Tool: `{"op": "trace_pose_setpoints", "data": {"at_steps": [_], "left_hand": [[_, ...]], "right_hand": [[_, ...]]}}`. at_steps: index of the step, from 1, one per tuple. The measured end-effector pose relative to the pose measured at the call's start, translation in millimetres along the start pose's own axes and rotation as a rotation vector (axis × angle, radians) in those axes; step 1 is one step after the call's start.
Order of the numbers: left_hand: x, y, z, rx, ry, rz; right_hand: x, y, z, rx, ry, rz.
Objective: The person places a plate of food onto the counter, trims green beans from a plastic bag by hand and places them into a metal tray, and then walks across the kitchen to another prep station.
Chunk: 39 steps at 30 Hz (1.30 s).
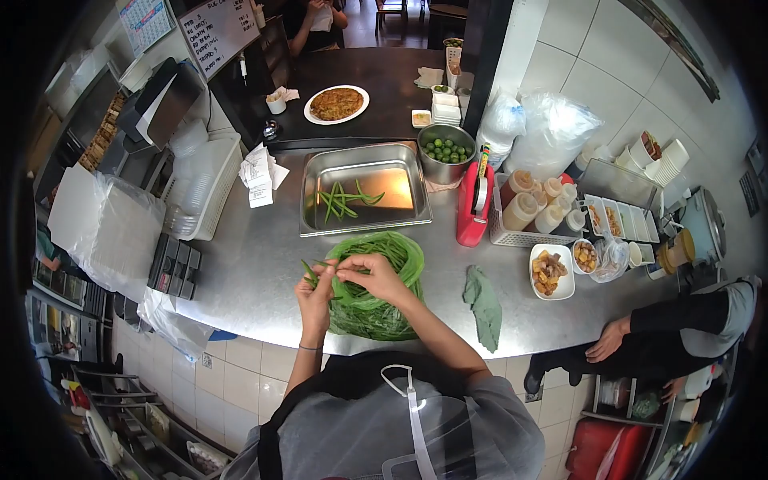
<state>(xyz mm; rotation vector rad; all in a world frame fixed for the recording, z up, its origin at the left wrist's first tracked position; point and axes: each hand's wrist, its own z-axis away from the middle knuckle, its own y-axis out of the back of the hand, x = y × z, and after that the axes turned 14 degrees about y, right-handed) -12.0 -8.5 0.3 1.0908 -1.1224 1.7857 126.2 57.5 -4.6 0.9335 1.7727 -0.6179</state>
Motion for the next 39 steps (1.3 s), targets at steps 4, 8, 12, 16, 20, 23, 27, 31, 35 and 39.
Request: {"op": "trace_pose_setpoints", "data": {"at_steps": [4, 8, 12, 16, 20, 23, 27, 31, 35, 39], "left_hand": [[7.3, 15.5, -7.5, 0.051, 0.001, 0.196], [13.4, 23.2, -8.8, 0.048, 0.016, 0.237], [10.7, 26.1, -9.4, 0.015, 0.015, 0.217], [7.0, 20.7, -6.4, -0.032, 0.026, 0.144], [10.2, 20.3, -5.2, -0.04, 0.036, 0.189], [10.9, 20.5, -4.2, -0.017, 0.032, 0.118], [7.1, 16.1, -2.1, -0.009, 0.042, 0.078], [0.3, 19.9, -6.6, -0.04, 0.074, 0.187], [-6.4, 25.5, -11.7, -0.076, 0.192, 0.394], [-8.2, 17.5, -10.5, -0.11, 0.316, 0.466]], "right_hand": [[2.2, 6.5, 10.6, -0.058, -0.1, -0.015], [-0.3, 8.5, 18.1, -0.132, -0.124, 0.181], [-18.3, 2.9, 14.2, 0.079, 0.185, 0.488], [-17.3, 4.0, 18.0, -0.114, 0.359, 0.87], [-11.9, 3.0, 21.1, -0.193, 0.2, 0.948], [-14.0, -3.9, 19.0, 0.006, 0.195, 0.83], [-20.2, -2.5, 19.9, -0.025, 0.342, 0.926], [-16.4, -0.2, 20.4, -0.099, 0.352, 0.965], [-13.9, -3.1, 17.6, -0.02, 0.375, 0.823], [-4.2, -4.9, 21.0, 0.166, 0.114, 0.054]]}}
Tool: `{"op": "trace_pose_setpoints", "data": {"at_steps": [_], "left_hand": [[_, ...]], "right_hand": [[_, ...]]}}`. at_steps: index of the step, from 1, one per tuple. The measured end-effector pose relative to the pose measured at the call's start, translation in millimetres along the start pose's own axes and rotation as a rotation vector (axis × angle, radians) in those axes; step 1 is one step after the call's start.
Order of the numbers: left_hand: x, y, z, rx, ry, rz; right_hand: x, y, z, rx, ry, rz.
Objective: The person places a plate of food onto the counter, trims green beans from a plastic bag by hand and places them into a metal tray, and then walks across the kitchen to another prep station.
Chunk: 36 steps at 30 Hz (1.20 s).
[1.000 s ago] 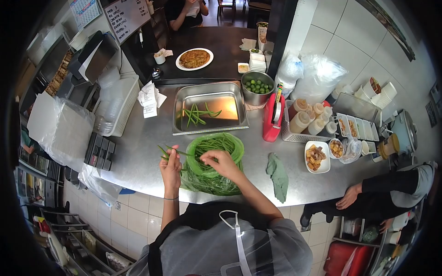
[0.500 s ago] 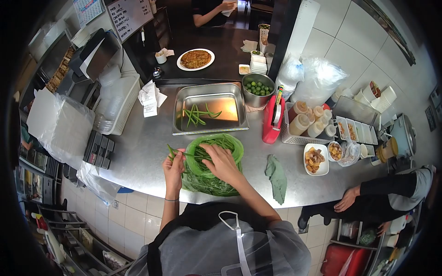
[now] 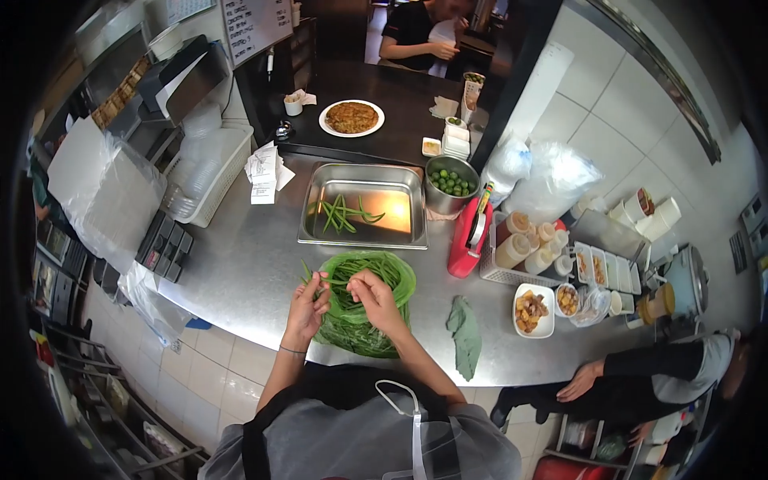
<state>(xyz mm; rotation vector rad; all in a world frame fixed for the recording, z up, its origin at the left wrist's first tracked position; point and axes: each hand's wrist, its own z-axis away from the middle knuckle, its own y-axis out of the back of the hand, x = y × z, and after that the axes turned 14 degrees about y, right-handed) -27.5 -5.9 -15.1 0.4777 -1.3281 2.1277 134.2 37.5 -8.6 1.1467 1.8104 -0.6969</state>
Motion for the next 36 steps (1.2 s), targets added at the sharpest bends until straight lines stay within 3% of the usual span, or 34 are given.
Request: {"op": "trace_pose_setpoints", "data": {"at_steps": [2, 6, 8, 9, 11, 12, 14, 15, 17, 18, 20, 27, 29, 30, 32, 36], "left_hand": [[-3.0, -0.2, -0.2, -0.049, 0.047, -0.042], [3.7, -2.6, 7.2, -0.124, 0.076, -0.102], [4.1, -6.6, 11.2, -0.252, 0.129, -0.307], [1.6, -7.1, 10.7, -0.244, 0.126, -0.288], [-4.1, -6.9, 8.3, -0.171, 0.12, -0.475], [-7.1, -3.2, 6.5, -0.166, 0.118, -0.463], [-10.4, 4.8, 2.1, 0.017, -0.199, -0.931], [-5.7, 2.2, 7.1, 0.02, -0.198, -0.925], [5.9, -6.5, 22.6, 0.061, -0.268, -1.282], [2.5, -5.3, 21.9, 0.06, -0.263, -1.279], [-2.4, -3.1, 18.1, 0.03, -0.599, -1.427], [3.2, -10.0, 18.5, 0.024, -0.617, -1.383], [-2.8, -3.8, 8.5, -0.259, -0.217, -0.875], [-0.4, -5.5, 11.3, -0.258, -0.217, -0.875], [6.8, -10.3, 19.4, -0.367, 0.304, -0.375], [10.5, -0.5, 17.2, -0.512, 0.487, -0.182]], "right_hand": [[-4.3, 2.7, -3.5, -0.079, -0.071, -0.229], [-0.7, 10.0, -5.3, -0.176, -0.133, -0.102], [3.7, 14.5, -7.2, -0.331, -0.002, 0.28], [3.3, 15.0, -6.8, -0.35, -0.01, 0.28], [1.6, 15.3, -6.1, -0.544, 0.046, 0.935], [0.0, 15.9, -5.6, -0.558, 0.045, 0.935], [-5.2, 16.9, -6.7, -0.427, 0.07, 0.81], [-11.7, 16.0, -10.5, -0.434, 0.069, 0.81], [-26.2, 15.1, -17.9, -0.397, 0.188, 0.697], [-27.7, 18.1, -16.5, -0.399, 0.183, 0.698], [-29.6, 23.8, -17.2, -0.564, 0.263, 0.786], [-30.2, 27.2, -15.4, -0.374, 0.244, 0.688], [-26.5, 24.6, -13.5, -0.243, 0.108, 0.351], [-24.4, 21.8, -12.5, -0.243, 0.108, 0.351], [-21.3, 17.1, -11.0, -0.134, -0.009, 0.026], [-23.6, 17.5, -16.1, -0.195, -0.124, -0.215]]}}
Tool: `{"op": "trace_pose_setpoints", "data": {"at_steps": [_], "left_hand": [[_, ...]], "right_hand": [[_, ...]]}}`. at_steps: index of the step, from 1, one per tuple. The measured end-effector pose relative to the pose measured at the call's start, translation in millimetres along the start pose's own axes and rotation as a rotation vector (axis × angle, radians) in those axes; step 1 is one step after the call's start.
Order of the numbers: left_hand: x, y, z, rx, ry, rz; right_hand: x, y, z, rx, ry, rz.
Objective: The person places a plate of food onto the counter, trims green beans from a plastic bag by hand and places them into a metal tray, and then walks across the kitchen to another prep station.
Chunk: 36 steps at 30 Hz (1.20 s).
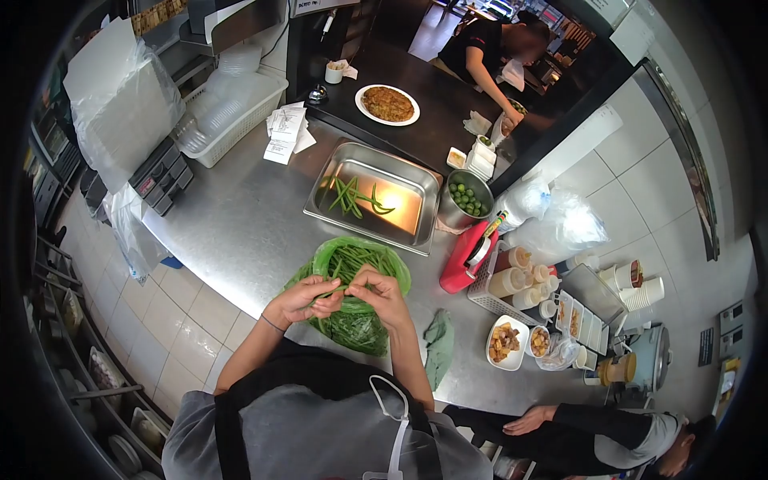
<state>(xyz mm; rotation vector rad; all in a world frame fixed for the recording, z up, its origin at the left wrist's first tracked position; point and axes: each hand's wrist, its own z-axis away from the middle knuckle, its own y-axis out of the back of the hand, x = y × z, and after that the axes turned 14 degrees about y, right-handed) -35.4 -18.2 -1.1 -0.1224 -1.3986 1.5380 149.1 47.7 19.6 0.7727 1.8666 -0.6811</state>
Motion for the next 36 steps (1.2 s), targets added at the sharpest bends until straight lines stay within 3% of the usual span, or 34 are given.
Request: {"op": "trace_pose_setpoints", "data": {"at_steps": [3, 6, 8, 10, 12, 14, 15, 17, 22, 24, 25, 26, 28, 29, 36], "left_hand": [[-0.8, 12.1, 0.6, -0.043, 0.036, -0.05], [2.8, 15.0, -0.4, -0.018, -0.125, 0.068], [8.5, 5.8, 0.5, 0.229, -0.334, 0.277], [8.9, 8.8, -1.9, 0.221, -0.412, 0.296], [9.3, 3.2, -5.7, 0.383, -0.683, 0.386], [10.6, -2.6, -4.1, 0.425, -0.791, 0.379], [11.5, -5.4, -3.6, 0.467, -0.898, 0.368], [11.3, -14.6, -7.0, 0.5, -0.918, 0.34], [1.0, -28.1, -22.2, 0.461, -0.913, 0.314], [1.5, -23.5, -16.1, 0.459, -0.883, 0.332], [2.8, -19.5, -13.0, 0.457, -0.88, 0.329], [5.1, -14.2, -10.0, 0.476, -0.894, 0.318], [7.0, -9.0, -6.0, 0.49, -0.907, 0.305], [6.3, -8.0, -4.6, 0.538, -0.871, 0.218], [-1.5, -9.9, -13.5, 0.652, -0.64, -0.101]], "right_hand": [[-0.9, 2.7, -2.3, -0.176, -0.031, -0.037], [10.9, 7.8, -0.7, -0.227, -0.13, 0.118], [21.7, 10.4, 0.7, -0.361, -0.065, 0.826], [27.0, 8.6, 2.6, -0.318, -0.014, 0.89], [28.5, 1.5, 1.2, -0.277, 0.038, 0.954], [23.1, -17.7, 0.1, 0.173, -0.084, 0.221], [22.0, -27.5, 0.7, 0.177, -0.084, 0.221], [23.7, -47.2, 5.5, 0.191, -0.113, -0.247], [39.2, -65.0, 10.8, 0.058, -0.13, -0.313], [42.2, -51.4, 5.5, -0.058, -0.026, 0.027], [35.6, -46.2, 2.5, -0.025, 0.048, 0.347], [34.4, -36.8, 2.8, -0.021, 0.05, 0.349], [41.9, -15.9, 4.2, -0.117, 0.102, 1.312], [48.7, -9.5, 6.1, -0.037, 0.194, 1.414], [43.1, 1.3, 10.4, -0.104, 0.113, 1.234]]}}
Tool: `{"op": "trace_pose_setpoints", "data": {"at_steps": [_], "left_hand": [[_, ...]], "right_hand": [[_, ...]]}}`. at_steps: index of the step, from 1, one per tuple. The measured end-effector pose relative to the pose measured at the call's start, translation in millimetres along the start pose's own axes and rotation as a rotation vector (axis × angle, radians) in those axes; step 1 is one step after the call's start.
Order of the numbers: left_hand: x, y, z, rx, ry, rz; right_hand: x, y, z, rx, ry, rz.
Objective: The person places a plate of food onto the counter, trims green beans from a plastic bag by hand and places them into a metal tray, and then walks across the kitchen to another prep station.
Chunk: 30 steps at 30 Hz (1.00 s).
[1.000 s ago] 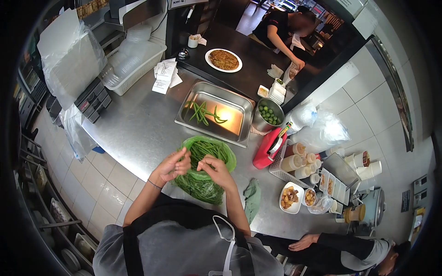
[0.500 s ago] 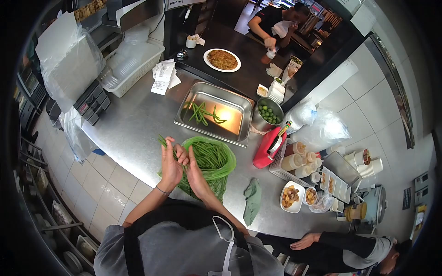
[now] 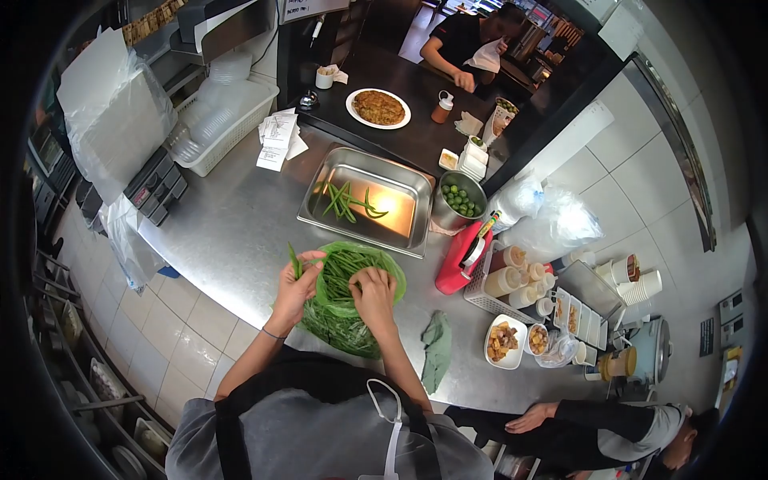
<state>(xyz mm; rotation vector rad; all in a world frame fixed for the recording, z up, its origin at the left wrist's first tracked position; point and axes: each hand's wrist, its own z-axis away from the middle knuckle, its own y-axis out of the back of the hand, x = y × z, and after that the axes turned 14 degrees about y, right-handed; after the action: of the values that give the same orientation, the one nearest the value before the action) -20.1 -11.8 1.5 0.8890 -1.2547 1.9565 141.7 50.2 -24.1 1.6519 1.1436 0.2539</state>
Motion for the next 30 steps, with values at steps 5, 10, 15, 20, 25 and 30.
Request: {"op": "trace_pose_setpoints", "data": {"at_steps": [5, 10, 15, 20, 25, 30], "left_hand": [[-2.9, -2.1, 1.3, -0.009, 0.034, -0.113], [-13.0, -5.5, -1.4, 0.012, -0.002, -0.276], [-21.7, -7.5, -3.1, -0.089, -0.121, -0.499], [-54.3, 1.8, -20.4, -0.105, -0.155, -0.569], [-58.4, -2.7, -19.2, -0.098, -0.109, -0.52], [-59.9, -9.9, -15.9, -0.134, -0.07, -0.437]], "right_hand": [[-2.2, 7.3, -5.0, -0.047, -0.066, -0.122], [-12.1, 16.1, -16.7, 0.197, 0.104, -0.019], [-23.9, 29.0, -17.0, 0.292, 0.142, -0.047], [-21.6, 34.2, -10.8, 0.265, 0.133, -0.097], [-23.3, 35.0, -6.8, 0.254, 0.046, -0.28], [-6.5, -7.6, 5.9, 0.441, -0.199, -0.842]]}}
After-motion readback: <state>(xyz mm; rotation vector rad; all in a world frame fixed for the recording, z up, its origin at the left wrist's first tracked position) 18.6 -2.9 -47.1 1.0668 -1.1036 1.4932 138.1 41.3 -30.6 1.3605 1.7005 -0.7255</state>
